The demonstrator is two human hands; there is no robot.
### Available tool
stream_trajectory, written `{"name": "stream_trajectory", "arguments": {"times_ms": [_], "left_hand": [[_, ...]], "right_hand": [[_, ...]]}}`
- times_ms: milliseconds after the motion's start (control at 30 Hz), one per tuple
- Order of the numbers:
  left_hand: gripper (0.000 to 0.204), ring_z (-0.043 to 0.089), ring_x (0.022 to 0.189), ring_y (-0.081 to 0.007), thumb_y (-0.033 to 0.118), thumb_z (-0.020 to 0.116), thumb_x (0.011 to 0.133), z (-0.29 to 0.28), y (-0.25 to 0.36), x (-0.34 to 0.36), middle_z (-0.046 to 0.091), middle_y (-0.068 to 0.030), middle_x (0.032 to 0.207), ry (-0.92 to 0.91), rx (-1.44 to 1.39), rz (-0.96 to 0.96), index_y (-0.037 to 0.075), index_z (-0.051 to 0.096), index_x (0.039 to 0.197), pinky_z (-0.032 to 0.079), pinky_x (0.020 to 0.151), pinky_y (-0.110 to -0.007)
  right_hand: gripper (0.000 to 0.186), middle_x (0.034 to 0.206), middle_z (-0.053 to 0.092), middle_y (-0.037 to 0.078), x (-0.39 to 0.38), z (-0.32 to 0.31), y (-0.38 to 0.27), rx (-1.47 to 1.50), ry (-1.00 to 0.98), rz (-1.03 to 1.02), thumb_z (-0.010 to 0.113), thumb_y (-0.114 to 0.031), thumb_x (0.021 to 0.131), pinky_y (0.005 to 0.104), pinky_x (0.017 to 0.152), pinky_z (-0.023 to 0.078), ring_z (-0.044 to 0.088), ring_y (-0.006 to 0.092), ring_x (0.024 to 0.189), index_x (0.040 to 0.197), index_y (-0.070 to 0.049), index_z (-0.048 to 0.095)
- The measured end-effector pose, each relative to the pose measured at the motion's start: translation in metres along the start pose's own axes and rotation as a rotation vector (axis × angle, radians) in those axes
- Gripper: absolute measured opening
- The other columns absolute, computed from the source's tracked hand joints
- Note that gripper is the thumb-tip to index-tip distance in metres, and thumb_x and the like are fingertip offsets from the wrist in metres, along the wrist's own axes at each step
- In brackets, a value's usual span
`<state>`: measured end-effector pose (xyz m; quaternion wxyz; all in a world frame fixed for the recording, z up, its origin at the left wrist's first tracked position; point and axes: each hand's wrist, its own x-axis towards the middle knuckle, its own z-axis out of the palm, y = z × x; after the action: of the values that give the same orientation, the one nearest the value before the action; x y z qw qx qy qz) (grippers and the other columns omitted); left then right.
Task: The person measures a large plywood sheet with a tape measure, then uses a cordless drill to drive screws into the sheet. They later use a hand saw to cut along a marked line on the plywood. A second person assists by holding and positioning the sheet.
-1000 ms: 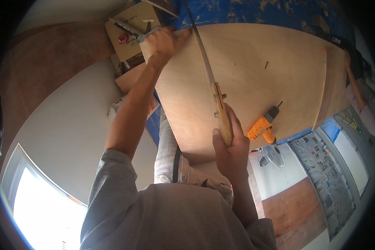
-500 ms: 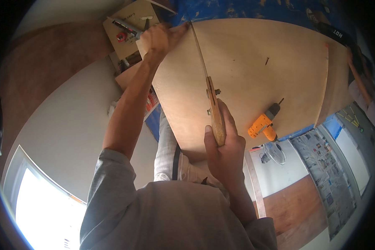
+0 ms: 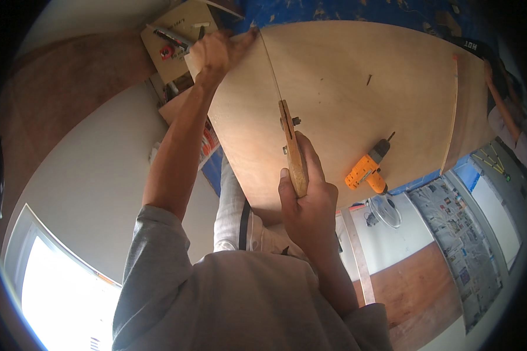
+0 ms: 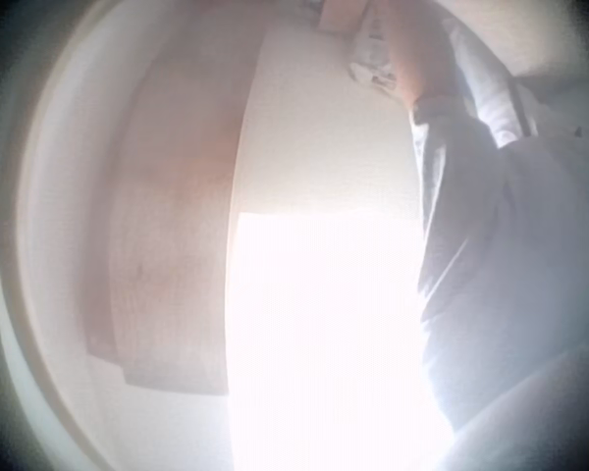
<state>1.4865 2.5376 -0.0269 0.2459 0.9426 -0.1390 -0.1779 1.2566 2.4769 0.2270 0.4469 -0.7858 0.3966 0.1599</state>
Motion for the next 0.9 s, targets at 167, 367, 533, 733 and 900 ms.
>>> {"name": "stream_trajectory", "arguments": {"times_ms": [167, 367, 533, 733, 900], "left_hand": [[0.076, 0.076, 0.089, -0.0336, 0.081, 0.059, 0.078, -0.008, 0.005, 0.0, 0.077, -0.0192, 0.091, -0.057, 0.028, -0.086, 0.011, 0.082, 0.097, 0.058, 0.081, -0.042], [0.075, 0.076, 0.094, -0.0319, 0.08, 0.06, 0.078, -0.01, 0.008, 0.001, 0.077, -0.0187, 0.095, -0.065, 0.068, -0.073, 0.012, 0.081, 0.101, 0.058, 0.084, -0.04], [0.069, 0.076, 0.092, -0.031, 0.078, 0.062, 0.079, 0.0, 0.001, 0.002, 0.077, -0.0169, 0.094, -0.046, 0.053, -0.084, 0.017, 0.082, 0.106, 0.059, 0.081, -0.041], [0.064, 0.076, 0.084, -0.0335, 0.076, 0.061, 0.081, 0.006, 0.0, 0.003, 0.076, -0.0175, 0.086, 0.011, 0.19, -0.023, 0.018, 0.083, 0.098, 0.059, 0.075, -0.043], [0.069, 0.075, 0.087, -0.0369, 0.078, 0.059, 0.081, 0.002, 0.003, 0.001, 0.076, -0.0195, 0.089, -0.014, 0.214, -0.06, 0.016, 0.082, 0.101, 0.059, 0.076, -0.045]], "right_hand": [[0.057, 0.095, 0.071, 0.022, -0.002, 0.005, -0.006, 0.002, 0.0, 0.037, 0.055, -0.016, 0.099, 0.0368, 0.06, 0.05, 0.065, 0.0261, 0.059, 0.152, -0.001, 0.042], [0.057, 0.09, 0.071, 0.022, -0.001, 0.001, -0.015, -0.045, -0.031, 0.092, 0.056, -0.019, 0.1, 0.0385, 0.061, 0.052, 0.068, 0.0323, 0.062, 0.154, -0.006, 0.041], [0.057, 0.104, 0.071, 0.024, 0.001, -0.002, -0.016, 0.011, -0.108, 0.18, 0.056, -0.016, 0.099, 0.0421, 0.072, 0.057, 0.074, 0.0376, 0.08, 0.153, -0.004, 0.041], [0.058, 0.118, 0.07, 0.023, 0.006, -0.001, -0.02, 0.073, -0.014, -0.029, 0.056, -0.012, 0.098, 0.0336, 0.083, 0.055, 0.073, 0.0249, 0.098, 0.152, 0.002, 0.041], [0.06, 0.12, 0.067, 0.03, 0.009, -0.014, -0.025, 0.183, -0.043, 0.065, 0.059, -0.011, 0.095, 0.0464, 0.091, 0.056, 0.068, 0.0465, 0.107, 0.151, -0.001, 0.041]]}}
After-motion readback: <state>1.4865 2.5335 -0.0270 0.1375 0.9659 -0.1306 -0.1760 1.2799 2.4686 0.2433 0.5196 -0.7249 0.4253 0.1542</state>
